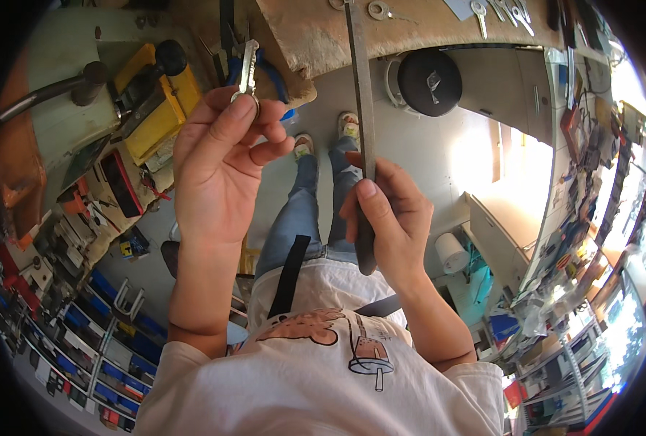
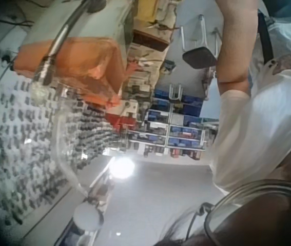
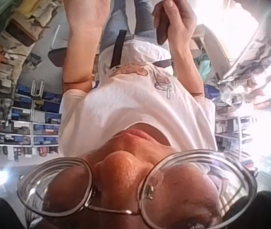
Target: The person files a metal key using a metal file, repeatedly checking its fit against a lock. They also use pliers to adjust the key and compare it with other keys on the workbench.
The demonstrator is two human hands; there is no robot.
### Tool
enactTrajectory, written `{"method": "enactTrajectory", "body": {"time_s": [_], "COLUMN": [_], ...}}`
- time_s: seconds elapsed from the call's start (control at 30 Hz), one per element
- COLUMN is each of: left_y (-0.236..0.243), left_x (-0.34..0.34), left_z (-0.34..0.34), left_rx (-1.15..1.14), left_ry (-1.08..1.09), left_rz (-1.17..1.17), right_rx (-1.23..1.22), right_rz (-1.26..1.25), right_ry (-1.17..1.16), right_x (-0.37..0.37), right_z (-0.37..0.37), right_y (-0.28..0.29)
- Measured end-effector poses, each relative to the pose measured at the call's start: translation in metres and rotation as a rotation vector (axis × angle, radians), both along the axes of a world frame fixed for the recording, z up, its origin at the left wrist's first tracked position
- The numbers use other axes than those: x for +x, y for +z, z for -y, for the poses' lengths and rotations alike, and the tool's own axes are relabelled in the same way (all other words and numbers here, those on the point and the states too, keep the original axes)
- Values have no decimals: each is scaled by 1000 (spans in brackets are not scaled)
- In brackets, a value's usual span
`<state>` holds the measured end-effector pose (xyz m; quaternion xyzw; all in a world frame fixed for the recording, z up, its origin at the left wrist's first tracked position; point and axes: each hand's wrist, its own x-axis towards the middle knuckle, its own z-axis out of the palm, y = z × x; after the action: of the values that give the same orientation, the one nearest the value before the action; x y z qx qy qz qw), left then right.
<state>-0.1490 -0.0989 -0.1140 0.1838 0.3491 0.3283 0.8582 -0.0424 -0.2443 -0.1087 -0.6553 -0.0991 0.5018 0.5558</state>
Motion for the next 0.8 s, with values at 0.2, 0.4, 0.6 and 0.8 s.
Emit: {"method": "enactTrajectory", "body": {"time_s": [0.2,0.4,0.6,0.8], "left_y": [-8,-7,2,-10], "left_x": [-13,-28,-31,-13], "left_z": [0,11,24,27], "left_rx": [1452,1911,1878,1891], "left_ry": [119,72,-100,22], "left_rz": [-533,-456,-473,-438], "right_rx": [78,205,263,274], "right_rz": [-51,-209,-287,-340], "right_ry": [-111,-224,-227,-216], "right_x": [-20,-15,-13,1], "right_z": [9,-19,-20,-22], "right_y": [6,24,25,18]}}
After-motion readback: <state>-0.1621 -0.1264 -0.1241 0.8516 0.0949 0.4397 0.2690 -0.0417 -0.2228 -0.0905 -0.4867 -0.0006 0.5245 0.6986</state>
